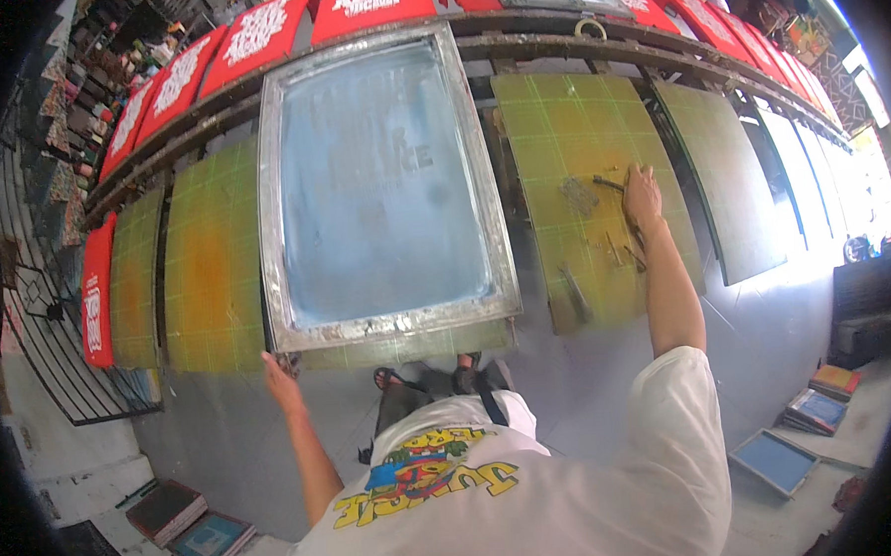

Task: The person uses a wrench to tighten and adjust the position of a screen printing frame on a production line.

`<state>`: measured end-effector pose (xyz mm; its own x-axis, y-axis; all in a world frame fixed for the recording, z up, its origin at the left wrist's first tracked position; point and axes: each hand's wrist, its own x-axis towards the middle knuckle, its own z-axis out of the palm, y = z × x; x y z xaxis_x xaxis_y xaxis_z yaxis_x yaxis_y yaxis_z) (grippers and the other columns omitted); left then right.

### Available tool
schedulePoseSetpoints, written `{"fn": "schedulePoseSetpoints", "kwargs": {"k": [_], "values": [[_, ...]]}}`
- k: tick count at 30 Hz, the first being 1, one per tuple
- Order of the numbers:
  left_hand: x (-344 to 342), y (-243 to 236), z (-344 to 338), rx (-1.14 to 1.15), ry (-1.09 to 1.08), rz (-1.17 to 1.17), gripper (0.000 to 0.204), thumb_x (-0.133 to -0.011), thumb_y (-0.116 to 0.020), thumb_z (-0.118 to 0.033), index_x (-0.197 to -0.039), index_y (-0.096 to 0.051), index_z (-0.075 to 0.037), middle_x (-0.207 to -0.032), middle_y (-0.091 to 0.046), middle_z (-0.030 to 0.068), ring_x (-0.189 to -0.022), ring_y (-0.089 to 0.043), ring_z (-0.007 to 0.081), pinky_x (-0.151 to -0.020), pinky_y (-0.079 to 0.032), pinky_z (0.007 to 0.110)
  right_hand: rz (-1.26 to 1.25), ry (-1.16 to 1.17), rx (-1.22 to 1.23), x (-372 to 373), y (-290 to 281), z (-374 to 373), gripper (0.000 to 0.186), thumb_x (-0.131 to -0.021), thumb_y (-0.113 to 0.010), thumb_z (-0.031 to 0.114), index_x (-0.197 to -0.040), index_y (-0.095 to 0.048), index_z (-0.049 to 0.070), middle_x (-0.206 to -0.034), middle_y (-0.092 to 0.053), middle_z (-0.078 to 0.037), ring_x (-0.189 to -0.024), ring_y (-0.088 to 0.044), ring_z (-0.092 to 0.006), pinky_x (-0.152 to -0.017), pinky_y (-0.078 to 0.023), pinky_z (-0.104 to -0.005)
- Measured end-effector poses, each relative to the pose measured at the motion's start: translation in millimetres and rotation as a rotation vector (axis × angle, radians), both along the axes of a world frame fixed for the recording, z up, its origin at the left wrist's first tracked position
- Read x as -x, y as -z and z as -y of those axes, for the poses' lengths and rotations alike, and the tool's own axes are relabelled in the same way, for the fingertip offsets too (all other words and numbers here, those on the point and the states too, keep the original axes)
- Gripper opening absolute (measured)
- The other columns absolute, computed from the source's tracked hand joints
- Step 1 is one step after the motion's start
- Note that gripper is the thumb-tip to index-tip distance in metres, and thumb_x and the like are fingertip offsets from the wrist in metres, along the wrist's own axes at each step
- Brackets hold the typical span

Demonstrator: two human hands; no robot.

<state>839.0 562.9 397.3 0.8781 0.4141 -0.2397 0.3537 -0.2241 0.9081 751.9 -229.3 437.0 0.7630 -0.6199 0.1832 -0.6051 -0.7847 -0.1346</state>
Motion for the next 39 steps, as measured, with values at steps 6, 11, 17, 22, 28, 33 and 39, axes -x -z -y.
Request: {"fn": "schedulePoseSetpoints", "kwargs": {"k": [6, 11, 17, 22, 28, 33, 39], "values": [[13.5, -40.9, -2.3, -0.262, 0.0, 0.268, 0.052, -0.105, -0.054, -0.04, -0.123, -0.063, 0.008, -0.111, -0.07, 0.0171, -0.101, -0.066, 0.0199, -0.088, -0.05, 0.031, -0.291, 0.025, -0.146, -7.3, -8.8, -3.8, 0.029, -0.081, -0.066, 0.016, -0.108, -0.064, 0.007, -0.102, -0.071, -0.026, -0.103, -0.065, -0.0456, -0.09, -0.053, -0.0494], [2.2, -83.5, 12.6, -0.339, -0.013, 0.351, 0.039, -0.103, -0.059, -0.031, -0.119, -0.068, 0.004, -0.113, -0.071, 0.0144, -0.101, -0.066, 0.0212, -0.086, -0.05, 0.033, -0.332, 0.155, -0.167, 10.9, -14.6, 3.3, 0.027, -0.085, -0.063, 0.016, -0.111, -0.063, 0.007, -0.118, -0.068, -0.022, -0.111, -0.063, -0.0393, -0.093, -0.051, -0.0481], [5.5, -98.5, -9.0, -0.469, 0.018, 0.553, 0.028, -0.103, -0.06, -0.025, -0.113, -0.07, 0.0, -0.115, -0.071, 0.0078, -0.098, -0.065, 0.0186, -0.082, -0.049, 0.033, 0.34, 0.158, 0.087, 63.1, -88.1, -121.3, 0.022, -0.098, -0.061, 0.022, -0.11, -0.057, 0.005, -0.101, -0.067, -0.021, -0.093, -0.065, -0.0407, -0.082, -0.049, -0.0488], [19.3, -105.4, 27.0, -0.319, 0.122, 0.444, 0.023, -0.102, -0.061, -0.02, -0.111, -0.071, -0.001, -0.107, -0.073, 0.0079, -0.095, -0.066, 0.0161, -0.081, -0.049, 0.031, 0.742, 0.103, -0.335, 159.1, -95.6, -297.1, 0.038, -0.103, -0.058, 0.029, -0.13, -0.061, 0.002, -0.095, -0.073, -0.01, -0.092, -0.065, -0.0186, -0.086, -0.05, -0.0351], [42.3, -97.7, 114.1, 0.196, 0.672, 0.119, 0.023, -0.102, -0.062, -0.019, -0.11, -0.071, 0.001, -0.097, -0.07, 0.0061, -0.084, -0.063, 0.009, -0.071, -0.05, 0.023, 1.039, 0.521, -1.569, 214.2, 0.7, -448.0, 0.033, -0.104, -0.06, 0.028, -0.122, -0.064, 0.001, -0.085, -0.068, -0.004, -0.079, -0.061, -0.0111, -0.071, -0.049, -0.0263], [62.8, -91.8, 166.1, 0.263, 1.162, -0.022, 0.025, -0.101, -0.064, -0.022, -0.111, -0.071, 0.001, -0.091, -0.072, 0.0043, -0.079, -0.063, 0.0081, -0.07, -0.05, 0.024, 1.234, 0.535, -1.836, 191.7, 17.9, -466.5, 0.033, -0.103, -0.063, 0.028, -0.122, -0.062, 0.002, -0.078, -0.055, 0.002, -0.07, -0.052, -0.0095, -0.066, -0.044, -0.0251], [71.6, -88.6, 198.5, 0.294, 1.297, -0.057, 0.026, -0.101, -0.065, -0.024, -0.11, -0.072, -0.001, -0.088, -0.073, 0.0052, -0.078, -0.064, 0.0088, -0.073, -0.051, 0.024, 1.375, 0.518, -2.052, 177.3, 38.2, -451.3, 0.041, -0.103, -0.063, 0.033, -0.126, -0.058, -0.001, -0.076, -0.048, 0.003, -0.069, -0.043, -0.0081, -0.06, -0.036, -0.0236]]}}
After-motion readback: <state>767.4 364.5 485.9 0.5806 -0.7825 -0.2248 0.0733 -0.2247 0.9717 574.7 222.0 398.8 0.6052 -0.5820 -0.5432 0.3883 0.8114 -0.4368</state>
